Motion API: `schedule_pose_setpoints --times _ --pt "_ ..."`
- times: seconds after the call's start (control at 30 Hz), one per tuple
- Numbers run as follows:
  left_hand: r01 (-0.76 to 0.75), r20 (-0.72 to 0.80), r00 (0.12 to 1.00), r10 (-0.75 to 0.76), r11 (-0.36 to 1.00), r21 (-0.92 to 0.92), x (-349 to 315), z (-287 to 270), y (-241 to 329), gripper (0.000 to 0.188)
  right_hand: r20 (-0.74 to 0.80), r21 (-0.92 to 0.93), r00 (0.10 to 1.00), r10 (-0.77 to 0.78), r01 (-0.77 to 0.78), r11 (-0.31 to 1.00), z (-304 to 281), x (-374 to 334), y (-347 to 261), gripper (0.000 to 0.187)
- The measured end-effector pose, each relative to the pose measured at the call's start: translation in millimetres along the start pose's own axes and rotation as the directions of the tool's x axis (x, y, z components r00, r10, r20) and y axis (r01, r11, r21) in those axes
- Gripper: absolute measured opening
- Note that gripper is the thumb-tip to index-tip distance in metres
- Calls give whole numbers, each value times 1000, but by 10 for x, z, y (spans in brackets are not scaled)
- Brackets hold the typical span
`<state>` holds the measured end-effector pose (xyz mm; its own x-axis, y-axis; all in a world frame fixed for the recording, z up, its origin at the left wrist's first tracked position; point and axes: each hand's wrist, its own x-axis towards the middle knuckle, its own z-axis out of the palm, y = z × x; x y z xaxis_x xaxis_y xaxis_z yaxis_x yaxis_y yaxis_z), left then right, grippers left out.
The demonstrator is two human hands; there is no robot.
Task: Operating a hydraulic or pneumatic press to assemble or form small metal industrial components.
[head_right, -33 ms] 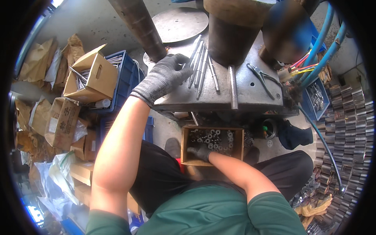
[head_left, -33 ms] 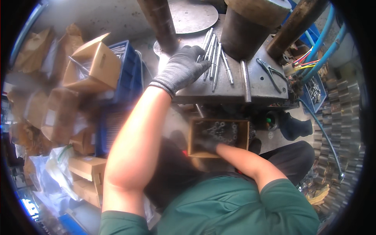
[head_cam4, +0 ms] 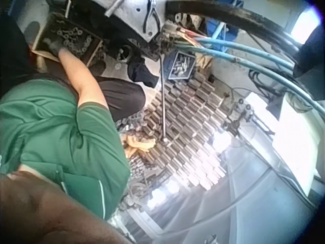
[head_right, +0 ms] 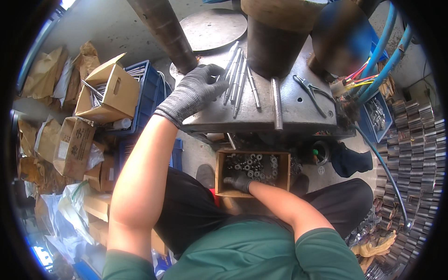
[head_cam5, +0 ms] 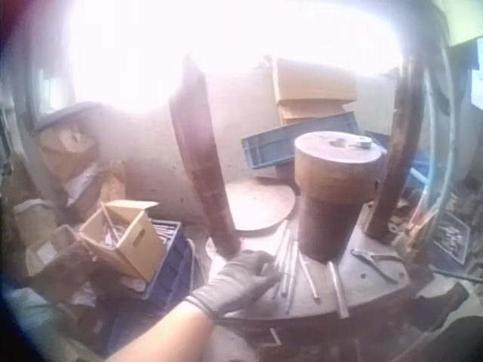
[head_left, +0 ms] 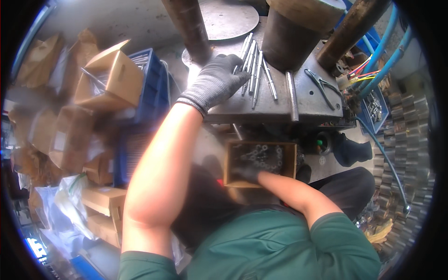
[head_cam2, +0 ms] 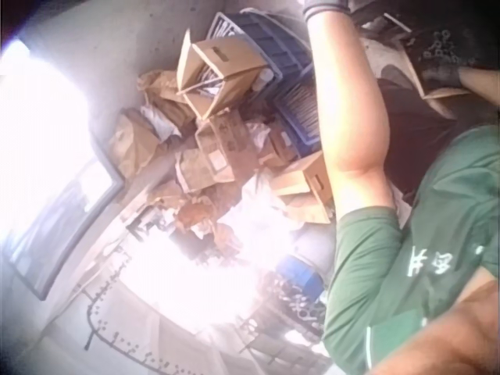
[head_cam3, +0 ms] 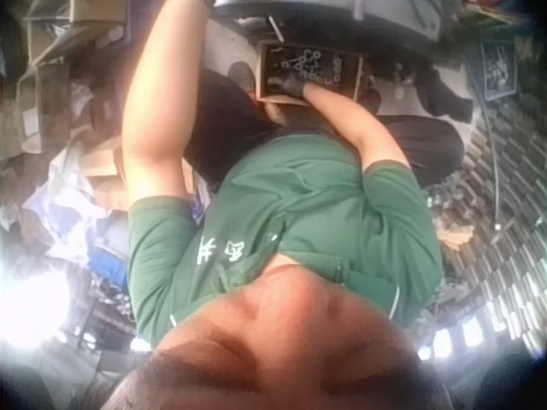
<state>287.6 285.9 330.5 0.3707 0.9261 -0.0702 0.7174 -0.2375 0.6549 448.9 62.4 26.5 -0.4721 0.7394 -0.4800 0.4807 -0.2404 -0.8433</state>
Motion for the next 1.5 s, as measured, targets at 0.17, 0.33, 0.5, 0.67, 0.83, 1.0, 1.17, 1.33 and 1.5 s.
schedule_pose_setpoints --times 0.17,0.33,0.5,0.67,0.83,1.0,1.17,1.33,1.5 --pt "-50 18 999 52 996 -79 97 49 40 52 4 -425 976 -216 197 883 -114 172 1843 44" --pt "1 7 1000 0 999 -36 -10 9 -103 47 -155 -636 980 -126 -1 772 -348 115 1077 44" --pt "0 -18 1000 0 1000 21 34 14 14 47 -142 -871 976 167 -204 448 -686 -158 265 44" --pt "-14 -35 999 16 999 51 23 18 108 49 -26 -953 995 93 -53 297 -588 -219 457 42" --pt "-12 -61 998 16 998 68 -19 -2 49 46 87 -945 980 177 26 325 -447 -199 298 38" --pt "-48 -55 997 52 996 80 52 76 130 45 -260 -897 963 70 -267 353 -229 36 935 33" --pt "76 -56 995 -77 997 -18 -7 16 104 51 -195 -797 956 218 -284 533 -496 -204 249 37" --pt "55 -107 993 -57 998 -16 107 108 148 53 -39 -786 982 183 -144 601 -292 -63 1302 38" --pt "132 -42 987 -155 933 -336 22 113 280 54 1 -876 948 318 -153 458 -224 78 1147 39"
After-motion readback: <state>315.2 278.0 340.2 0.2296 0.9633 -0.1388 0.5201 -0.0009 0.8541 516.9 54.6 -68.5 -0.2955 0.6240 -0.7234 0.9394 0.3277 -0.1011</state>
